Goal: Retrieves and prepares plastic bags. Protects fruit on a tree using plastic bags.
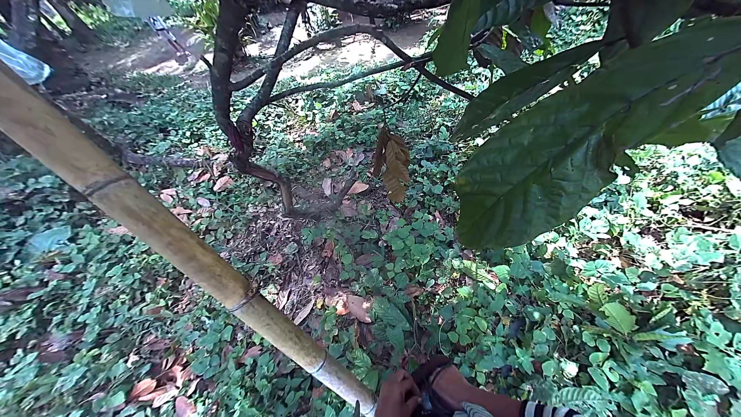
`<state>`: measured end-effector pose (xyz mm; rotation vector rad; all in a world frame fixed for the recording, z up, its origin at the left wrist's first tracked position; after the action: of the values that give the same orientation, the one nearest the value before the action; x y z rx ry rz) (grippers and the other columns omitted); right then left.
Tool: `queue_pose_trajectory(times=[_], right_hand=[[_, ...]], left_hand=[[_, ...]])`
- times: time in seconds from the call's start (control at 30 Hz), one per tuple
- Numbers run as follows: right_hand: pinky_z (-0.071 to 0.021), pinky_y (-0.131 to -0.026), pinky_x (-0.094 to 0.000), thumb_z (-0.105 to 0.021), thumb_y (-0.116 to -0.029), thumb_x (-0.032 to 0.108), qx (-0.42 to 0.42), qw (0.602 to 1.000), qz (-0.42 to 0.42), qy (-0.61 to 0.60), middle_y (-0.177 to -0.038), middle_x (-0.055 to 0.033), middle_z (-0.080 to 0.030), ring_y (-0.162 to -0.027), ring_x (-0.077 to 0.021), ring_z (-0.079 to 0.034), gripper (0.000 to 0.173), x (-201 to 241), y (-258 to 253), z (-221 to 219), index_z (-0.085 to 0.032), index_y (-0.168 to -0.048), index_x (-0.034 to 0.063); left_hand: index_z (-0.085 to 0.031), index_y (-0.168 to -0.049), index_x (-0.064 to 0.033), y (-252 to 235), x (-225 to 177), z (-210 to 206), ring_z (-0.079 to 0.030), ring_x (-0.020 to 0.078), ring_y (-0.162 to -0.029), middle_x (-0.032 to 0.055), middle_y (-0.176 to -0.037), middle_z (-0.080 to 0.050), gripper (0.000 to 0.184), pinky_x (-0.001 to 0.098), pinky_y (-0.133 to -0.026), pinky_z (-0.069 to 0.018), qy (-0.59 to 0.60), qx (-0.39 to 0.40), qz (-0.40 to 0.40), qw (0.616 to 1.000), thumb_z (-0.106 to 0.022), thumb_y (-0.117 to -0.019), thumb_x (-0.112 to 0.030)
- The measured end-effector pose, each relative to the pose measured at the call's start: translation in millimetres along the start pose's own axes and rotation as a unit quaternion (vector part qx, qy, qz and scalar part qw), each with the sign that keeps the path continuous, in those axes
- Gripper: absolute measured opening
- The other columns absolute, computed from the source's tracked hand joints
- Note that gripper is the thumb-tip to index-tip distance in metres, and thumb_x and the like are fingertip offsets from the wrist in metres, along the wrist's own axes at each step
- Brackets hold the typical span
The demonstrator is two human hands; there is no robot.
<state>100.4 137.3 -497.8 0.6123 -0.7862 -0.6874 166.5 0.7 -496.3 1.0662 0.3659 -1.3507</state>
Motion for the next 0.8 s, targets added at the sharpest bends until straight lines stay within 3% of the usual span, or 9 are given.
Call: queue_pose_trajectory(times=[0.2, 0.37, 0.53, 0.8], right_hand=[[-0.0403, -0.109, -0.0625, -0.052, -0.1044, 0.025, 0.051, 0.998, 0.035, 0.001, -0.136, -0.0292, -0.060, -0.132, -0.0448, -0.054, 0.043, 0, 4, 15, -0.059, -0.133, -0.0061], [-0.0401, -0.109, -0.0611, -0.050, -0.1061, 0.024, 0.058, 0.995, 0.072, -0.024, -0.132, -0.0288, -0.062, -0.129, -0.0445, -0.055, 0.039, -2, 12, 19, -0.063, -0.129, -0.0046], [-0.0468, -0.098, -0.0633, -0.051, -0.1064, 0.021, 0.047, 0.991, 0.107, -0.058, -0.116, -0.0276, -0.068, -0.114, -0.0453, -0.064, 0.032, -7, 16, 20, -0.070, -0.116, -0.0035], [-0.0486, -0.097, -0.0601, -0.057, -0.1022, 0.016, -0.023, 0.979, 0.178, -0.097, -0.113, -0.0257, -0.069, -0.109, -0.0426, -0.065, 0.026, -18, 15, 9, -0.072, -0.107, -0.0051]], left_hand=[[-0.077, -0.096, -0.0014, 0, 4, 1, -0.063, 0.0320, -0.114, 0.0184, -0.114, -0.069, 0.016, 0.0474, -0.102, -0.0479, 0.003, -0.017, -0.003, 1.000, -0.072, -0.0898, -0.015], [-0.078, -0.097, -0.0036, 2, 3, 0, -0.063, 0.0327, -0.113, 0.0179, -0.114, -0.069, 0.016, 0.0482, -0.102, -0.0480, 0.005, -0.017, -0.011, 1.000, -0.074, -0.0881, -0.016], [-0.079, -0.107, -0.0094, 6, 1, 0, -0.061, 0.0375, -0.116, 0.0194, -0.121, -0.067, 0.024, 0.0545, -0.102, -0.0465, -0.012, 0.001, -0.020, 1.000, -0.077, -0.0873, -0.024], [-0.077, -0.116, -0.0130, 6, 1, -2, -0.058, 0.0412, -0.120, 0.0204, -0.127, -0.064, 0.033, 0.0615, -0.102, -0.0430, -0.055, 0.021, -0.012, 0.998, -0.076, -0.0883, -0.031]])
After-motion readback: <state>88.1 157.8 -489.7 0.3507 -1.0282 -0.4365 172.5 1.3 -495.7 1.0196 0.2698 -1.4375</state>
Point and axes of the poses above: each hand's wrist, its own y-axis away from the middle knuckle, its own z-axis out of the back of the hand, x = y × z, the point moved 4 cm from there along -y, towards the middle knuckle
